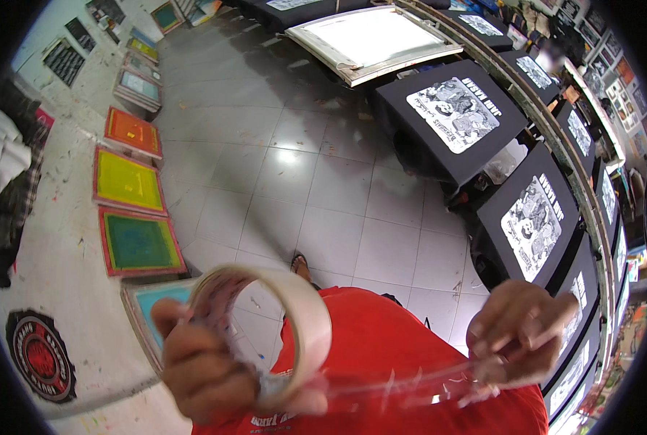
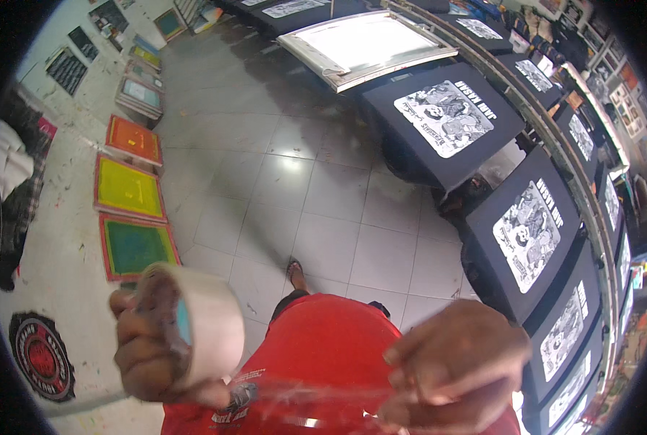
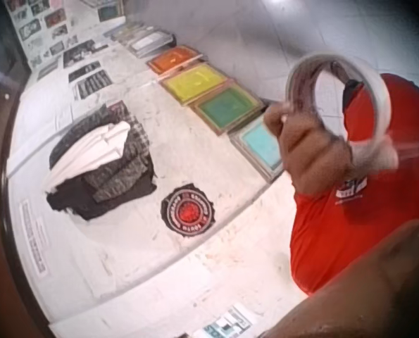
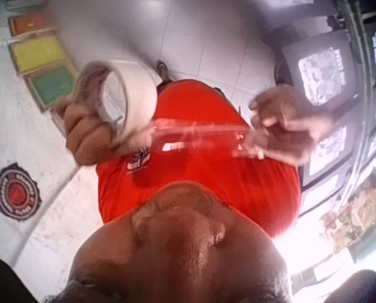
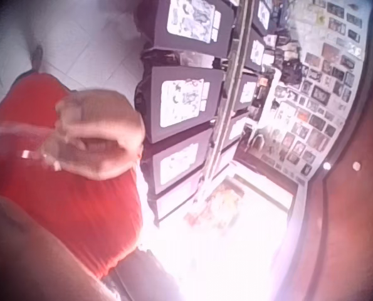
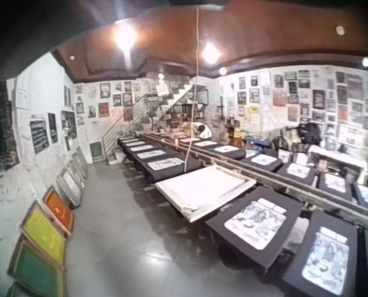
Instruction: The person prepares a screen printing frame by applying tape to its edges. They then position the frame over a black t-shirt and use a squeegee to pull yellow ink across the mesh, transferring a graphic design onto the fabric. The process is repeated on multiple shirts.
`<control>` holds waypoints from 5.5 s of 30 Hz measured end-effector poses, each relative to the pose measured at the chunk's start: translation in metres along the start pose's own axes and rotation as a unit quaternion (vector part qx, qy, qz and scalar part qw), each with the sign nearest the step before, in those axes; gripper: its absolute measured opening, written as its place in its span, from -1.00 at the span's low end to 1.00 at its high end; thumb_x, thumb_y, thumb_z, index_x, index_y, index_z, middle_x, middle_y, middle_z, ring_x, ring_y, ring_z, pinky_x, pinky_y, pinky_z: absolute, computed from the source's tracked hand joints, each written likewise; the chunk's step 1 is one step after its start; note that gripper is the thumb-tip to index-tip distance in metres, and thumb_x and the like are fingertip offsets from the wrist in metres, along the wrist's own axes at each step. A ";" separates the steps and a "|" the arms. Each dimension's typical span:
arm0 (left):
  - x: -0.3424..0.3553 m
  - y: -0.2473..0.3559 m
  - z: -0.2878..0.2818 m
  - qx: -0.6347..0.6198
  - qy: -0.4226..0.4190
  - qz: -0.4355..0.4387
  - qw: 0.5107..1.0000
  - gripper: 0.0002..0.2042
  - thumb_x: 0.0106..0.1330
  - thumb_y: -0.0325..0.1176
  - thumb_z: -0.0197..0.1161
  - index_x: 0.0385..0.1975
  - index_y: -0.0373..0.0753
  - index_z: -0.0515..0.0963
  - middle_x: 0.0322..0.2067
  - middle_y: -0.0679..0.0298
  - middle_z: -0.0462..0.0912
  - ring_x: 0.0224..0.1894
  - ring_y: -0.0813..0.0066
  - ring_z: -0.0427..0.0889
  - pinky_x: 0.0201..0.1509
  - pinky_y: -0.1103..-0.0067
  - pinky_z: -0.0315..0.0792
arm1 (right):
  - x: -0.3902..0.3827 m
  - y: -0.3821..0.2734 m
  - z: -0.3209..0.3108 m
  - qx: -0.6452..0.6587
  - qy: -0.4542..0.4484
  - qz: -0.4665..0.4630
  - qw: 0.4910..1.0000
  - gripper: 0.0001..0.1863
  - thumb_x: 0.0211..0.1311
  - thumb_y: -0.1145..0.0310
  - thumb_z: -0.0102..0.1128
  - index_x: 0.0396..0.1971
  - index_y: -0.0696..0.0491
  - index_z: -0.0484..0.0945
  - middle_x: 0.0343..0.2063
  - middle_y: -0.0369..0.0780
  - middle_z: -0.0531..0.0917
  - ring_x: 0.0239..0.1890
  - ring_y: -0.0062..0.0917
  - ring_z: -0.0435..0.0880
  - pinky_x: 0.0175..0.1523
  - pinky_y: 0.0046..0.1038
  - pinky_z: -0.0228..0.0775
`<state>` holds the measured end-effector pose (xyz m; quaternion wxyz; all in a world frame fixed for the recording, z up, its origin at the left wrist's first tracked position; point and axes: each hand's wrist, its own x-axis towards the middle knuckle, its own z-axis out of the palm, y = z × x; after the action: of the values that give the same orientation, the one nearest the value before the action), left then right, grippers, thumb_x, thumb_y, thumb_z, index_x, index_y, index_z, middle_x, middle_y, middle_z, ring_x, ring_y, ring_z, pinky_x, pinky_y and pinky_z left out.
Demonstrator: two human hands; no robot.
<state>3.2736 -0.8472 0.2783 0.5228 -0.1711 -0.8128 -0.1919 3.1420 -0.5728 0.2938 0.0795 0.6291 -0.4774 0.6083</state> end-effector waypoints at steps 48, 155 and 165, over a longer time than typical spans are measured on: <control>-0.040 -0.397 0.533 -0.360 -0.440 -0.554 0.608 -0.76 0.27 -0.31 0.27 -0.45 -0.40 0.50 -0.56 0.28 0.55 -0.52 0.63 0.44 -0.48 0.57 0.33 | -0.052 0.592 -0.240 -0.253 0.046 0.684 0.682 -0.81 0.12 0.36 0.23 -0.31 0.12 0.67 -0.33 -0.08 0.71 -0.23 -0.24 0.70 -0.06 -0.35 0.50; 0.056 -0.156 0.451 -0.646 -0.703 -0.268 0.129 -0.88 0.23 -0.37 0.37 -0.35 -0.21 0.57 -0.47 0.43 0.58 -0.44 0.70 0.58 -0.28 0.68 0.55 | -0.061 0.189 -0.017 -0.563 0.348 0.406 0.630 -0.61 -0.09 0.68 0.29 -0.23 -0.04 0.71 0.21 -0.04 0.43 0.12 -0.24 0.57 0.11 -0.28 0.49; 0.038 -0.152 0.443 -0.629 -0.640 -0.242 0.370 -0.97 0.32 -0.49 0.22 -0.31 -0.28 0.57 -0.42 0.38 0.60 -0.45 0.72 0.54 -0.31 0.73 0.49 | -0.081 0.214 0.018 -0.094 0.718 0.421 0.547 -0.59 0.35 0.39 0.09 0.16 0.19 0.42 0.05 -0.16 0.56 0.02 -0.47 0.58 0.06 -0.42 0.43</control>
<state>2.8384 -0.7585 0.1248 -0.4806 -0.3180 -0.5560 -0.5990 3.0213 -0.6575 0.1182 0.1892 -0.3011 -0.5254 0.7729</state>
